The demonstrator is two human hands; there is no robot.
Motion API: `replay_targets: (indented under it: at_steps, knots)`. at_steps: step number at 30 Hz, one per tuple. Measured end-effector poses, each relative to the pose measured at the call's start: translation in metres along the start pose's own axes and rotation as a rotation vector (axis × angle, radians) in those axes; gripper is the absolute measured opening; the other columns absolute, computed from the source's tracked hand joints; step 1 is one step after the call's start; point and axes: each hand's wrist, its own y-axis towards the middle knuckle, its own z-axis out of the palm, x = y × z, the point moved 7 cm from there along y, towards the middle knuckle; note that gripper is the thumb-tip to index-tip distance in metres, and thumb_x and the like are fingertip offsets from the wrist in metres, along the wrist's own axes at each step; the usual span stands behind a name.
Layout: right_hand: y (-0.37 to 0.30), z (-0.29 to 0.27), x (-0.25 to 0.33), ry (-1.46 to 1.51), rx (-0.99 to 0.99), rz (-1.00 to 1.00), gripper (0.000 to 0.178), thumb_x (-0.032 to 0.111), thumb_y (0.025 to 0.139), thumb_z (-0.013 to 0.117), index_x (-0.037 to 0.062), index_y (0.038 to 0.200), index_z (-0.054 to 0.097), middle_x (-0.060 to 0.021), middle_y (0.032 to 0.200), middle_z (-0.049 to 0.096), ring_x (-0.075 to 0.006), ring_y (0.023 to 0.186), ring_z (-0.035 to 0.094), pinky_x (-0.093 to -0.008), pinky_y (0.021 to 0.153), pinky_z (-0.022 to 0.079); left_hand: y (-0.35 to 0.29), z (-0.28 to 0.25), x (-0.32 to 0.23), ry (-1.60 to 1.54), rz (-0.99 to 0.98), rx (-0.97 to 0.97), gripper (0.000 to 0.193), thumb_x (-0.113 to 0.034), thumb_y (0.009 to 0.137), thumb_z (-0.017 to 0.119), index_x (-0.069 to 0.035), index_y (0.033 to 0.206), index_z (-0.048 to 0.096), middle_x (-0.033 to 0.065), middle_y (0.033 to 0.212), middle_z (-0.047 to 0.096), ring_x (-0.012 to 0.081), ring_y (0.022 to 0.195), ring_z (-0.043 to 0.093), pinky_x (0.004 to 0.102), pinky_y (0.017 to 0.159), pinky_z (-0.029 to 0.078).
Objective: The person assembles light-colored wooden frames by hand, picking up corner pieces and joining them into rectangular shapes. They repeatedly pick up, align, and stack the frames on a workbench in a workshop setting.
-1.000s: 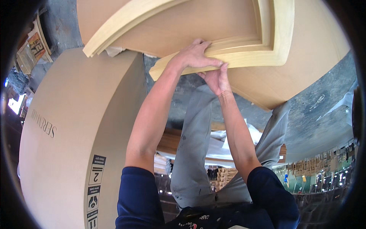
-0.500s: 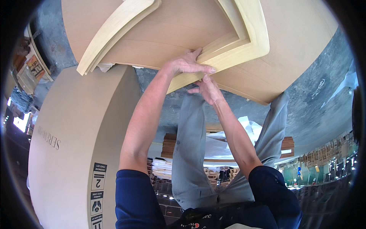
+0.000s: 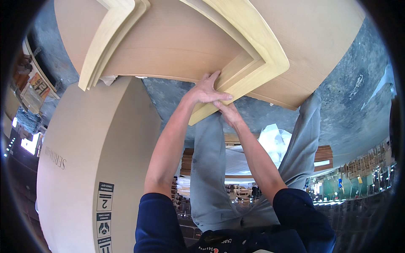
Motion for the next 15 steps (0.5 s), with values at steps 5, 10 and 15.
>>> replay_targets:
  at_steps: [5,10,15]
  knots:
    - [0.005,-0.014,-0.014,-0.008,0.037,0.003,0.088,0.025,0.081,0.078,-0.0019,0.147,0.026,-0.0163,0.143,0.042,-0.0247,0.136,0.038,-0.0373,0.114,0.031,-0.008,0.023,0.058,-0.171,0.020,-0.098,0.110,-0.049,0.066,0.083,0.002,0.148,0.030,0.0260,0.149,0.034,0.0378,0.139,0.034,0.0428,0.115,0.030]
    - [0.005,-0.020,-0.013,-0.058,0.112,0.043,0.094,0.031,0.078,0.080,-0.0029,0.147,0.026,-0.0169,0.144,0.042,-0.0250,0.136,0.038,-0.0376,0.114,0.030,-0.014,0.028,0.061,-0.380,0.056,-0.153,0.108,-0.047,0.065,0.084,0.004,0.145,0.033,0.0260,0.145,0.038,0.0350,0.138,0.035,0.0398,0.115,0.031]
    - [0.008,-0.017,-0.024,-0.036,0.033,-0.017,0.099,0.036,0.076,0.082,-0.0042,0.147,0.026,-0.0184,0.143,0.042,-0.0272,0.135,0.039,-0.0377,0.113,0.031,-0.017,0.046,0.102,-0.740,0.025,-0.139,0.106,-0.051,0.071,0.080,0.004,0.147,0.029,0.0246,0.147,0.037,0.0348,0.139,0.034,0.0398,0.115,0.031]
